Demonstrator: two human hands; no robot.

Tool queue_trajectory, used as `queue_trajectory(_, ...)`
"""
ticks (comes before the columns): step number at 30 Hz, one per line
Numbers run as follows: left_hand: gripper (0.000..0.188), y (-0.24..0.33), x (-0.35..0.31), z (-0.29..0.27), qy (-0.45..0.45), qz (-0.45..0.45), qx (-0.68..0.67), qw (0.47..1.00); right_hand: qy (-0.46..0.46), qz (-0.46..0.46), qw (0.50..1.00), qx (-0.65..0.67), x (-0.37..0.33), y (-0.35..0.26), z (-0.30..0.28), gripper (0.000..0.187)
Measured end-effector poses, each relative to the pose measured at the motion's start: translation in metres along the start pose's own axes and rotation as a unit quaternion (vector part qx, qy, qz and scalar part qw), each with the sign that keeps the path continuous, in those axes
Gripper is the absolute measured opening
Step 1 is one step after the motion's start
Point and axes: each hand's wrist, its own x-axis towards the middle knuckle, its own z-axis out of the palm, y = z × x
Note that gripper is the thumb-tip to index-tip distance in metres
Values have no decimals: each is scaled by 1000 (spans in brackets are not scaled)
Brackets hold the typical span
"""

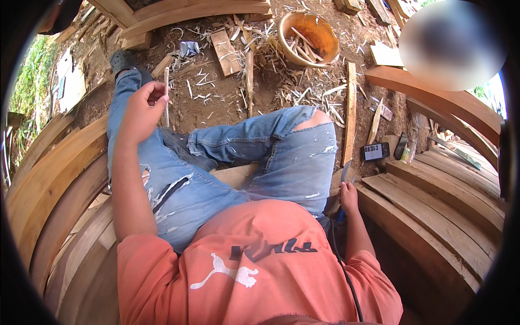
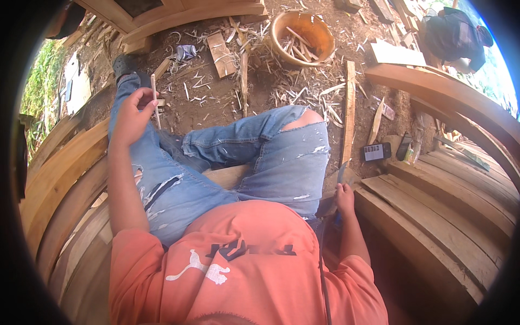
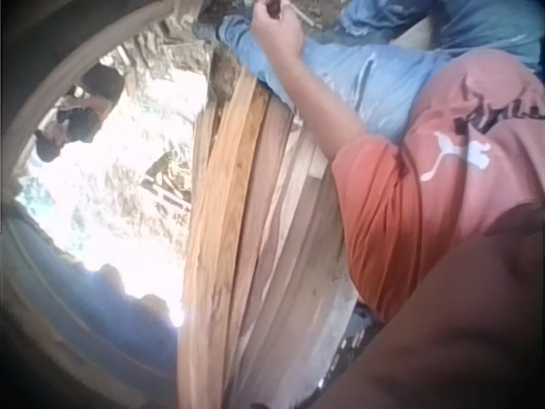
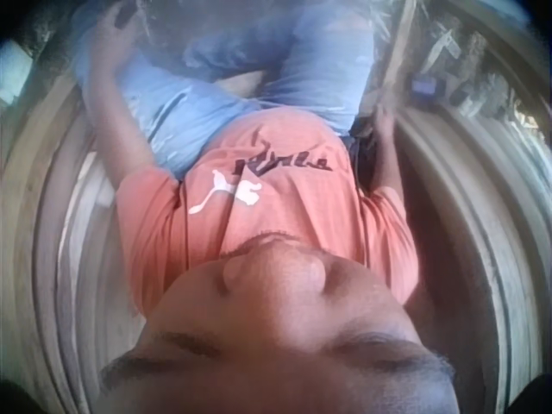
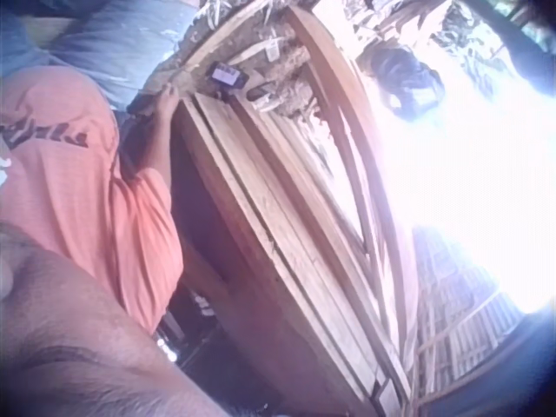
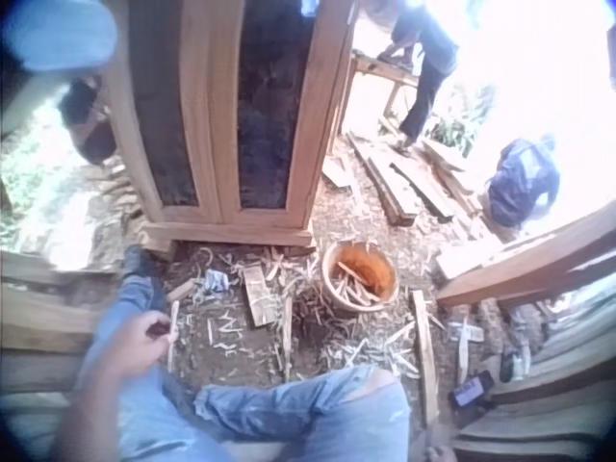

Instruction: The person sits on the ground and shapes a small wooden stick using a knife and sandpaper. They then use a hammer to tap the stick against a wooden block to refine its shape.

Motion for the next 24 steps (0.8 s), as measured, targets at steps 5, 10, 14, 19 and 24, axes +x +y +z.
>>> queue_trajectory(5, 17, -10, -2, -2, 27, 12, -4, 1000, 128, -119, 943, -283, 7, 35, 5, 28)
queue_trajectory(10, 17, -17, -3, -2, 31, 17, 0, 999, 165, -52, 940, -296, -31, 26, 5, 31)
queue_trajectory(14, 17, -14, -3, -1, 27, 11, 3, 1000, 170, -66, 940, -288, -43, 41, 2, 29)
queue_trajectory(19, 22, -35, 1, -4, 27, 38, 23, 999, 174, -73, 942, -278, -48, 34, 12, 29)
queue_trajectory(24, 24, -46, 4, -5, 14, 28, 28, 999, 162, -61, 956, -235, -52, 30, 28, 30)
